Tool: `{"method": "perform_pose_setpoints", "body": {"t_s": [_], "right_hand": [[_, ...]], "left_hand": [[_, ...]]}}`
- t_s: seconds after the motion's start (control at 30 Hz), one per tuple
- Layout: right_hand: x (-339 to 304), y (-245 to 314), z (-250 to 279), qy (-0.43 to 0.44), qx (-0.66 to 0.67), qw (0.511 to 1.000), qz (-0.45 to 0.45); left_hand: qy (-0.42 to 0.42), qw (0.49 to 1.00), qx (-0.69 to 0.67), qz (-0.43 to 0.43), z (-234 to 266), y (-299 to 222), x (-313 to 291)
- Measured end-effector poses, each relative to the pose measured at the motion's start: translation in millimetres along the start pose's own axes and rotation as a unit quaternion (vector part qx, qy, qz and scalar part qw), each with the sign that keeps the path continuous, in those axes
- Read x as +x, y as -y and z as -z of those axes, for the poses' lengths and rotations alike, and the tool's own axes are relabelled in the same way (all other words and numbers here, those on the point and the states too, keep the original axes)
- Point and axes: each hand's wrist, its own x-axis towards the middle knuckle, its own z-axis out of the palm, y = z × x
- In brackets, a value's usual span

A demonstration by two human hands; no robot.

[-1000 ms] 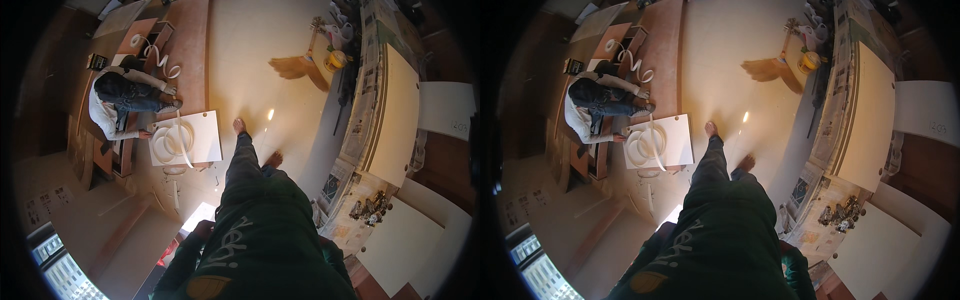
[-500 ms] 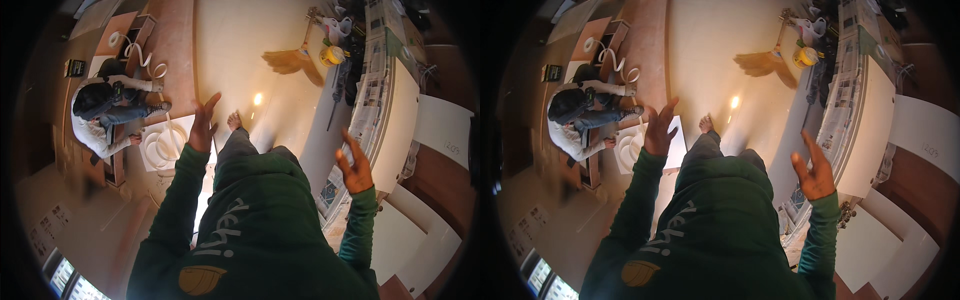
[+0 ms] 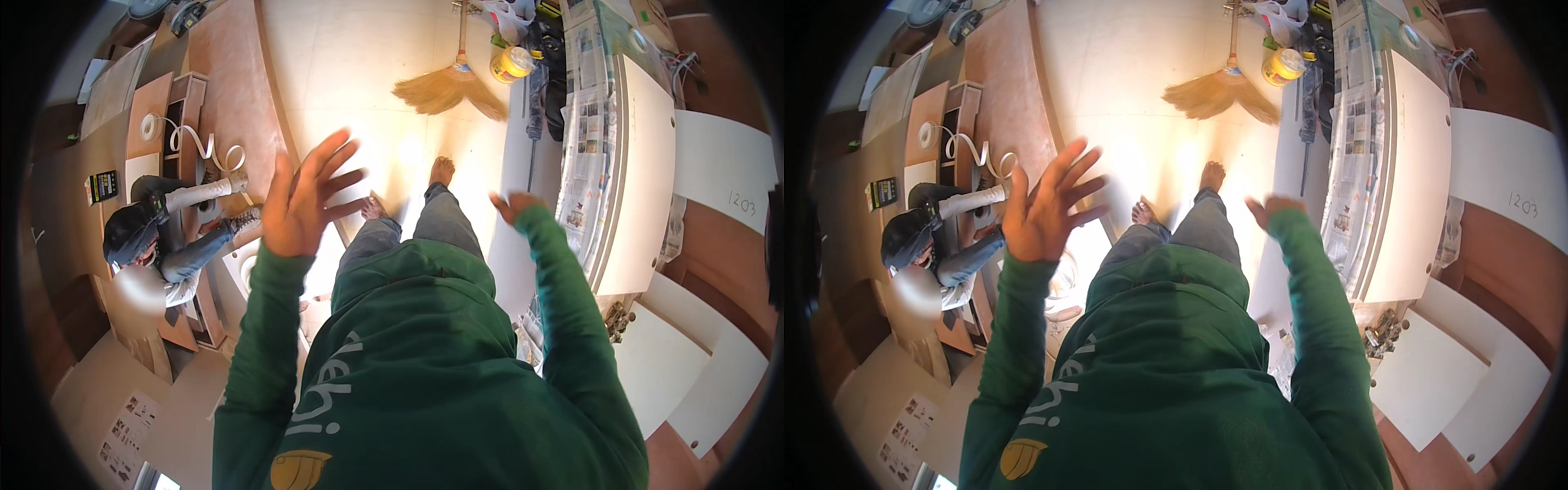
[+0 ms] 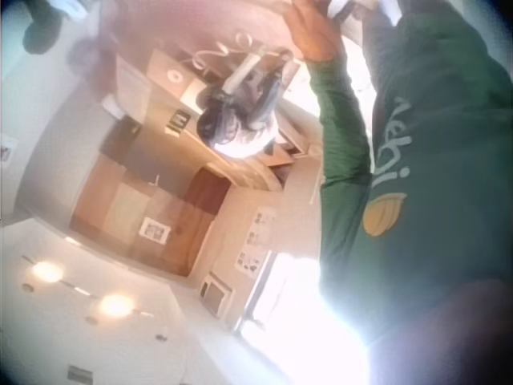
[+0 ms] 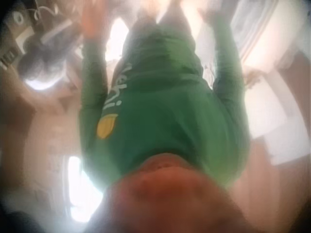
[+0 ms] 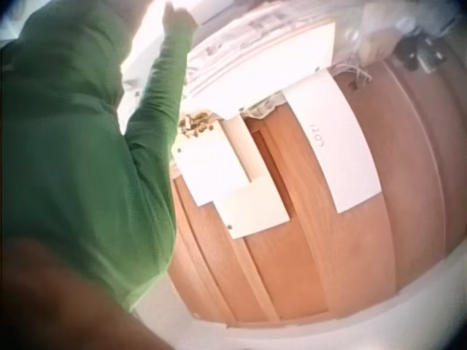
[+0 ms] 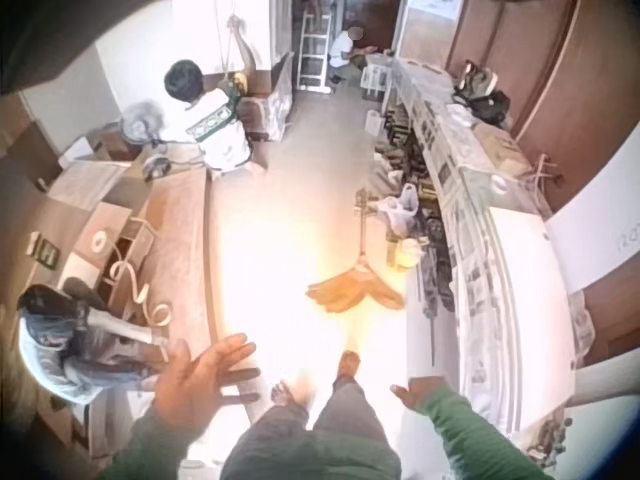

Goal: The person uses a screwdriver to remove wooden dowels from pre-drilled holes in a white cabinet door. After removing the dowels, the person places the door aside. The scene shows other workers in the background assembling furniture components.

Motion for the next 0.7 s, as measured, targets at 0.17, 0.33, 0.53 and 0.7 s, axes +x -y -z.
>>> {"method": "perform_pose_setpoints", "body": {"t_s": [0.17, 0.33, 0.53, 0.7], "right_hand": [[-45, -99, -167, 0.052, 0.134, 0.988, 0.052], [-107, -93, -241, 0.185, 0.568, 0.773, -0.213], [-143, -51, -278, 0.265, 0.623, 0.697, -0.235], [-196, 3, -341, 0.291, 0.751, 0.546, -0.231]], "left_hand": [[-0.11, 0.932, 0.282, 0.2, 86, 70, -31], [0.002, 0.881, 0.385, 0.274, 98, 156, -47], [-0.027, 0.864, 0.447, 0.231, 88, 110, -56], [-0.043, 0.868, 0.479, 0.123, 47, 43, -37]]}}
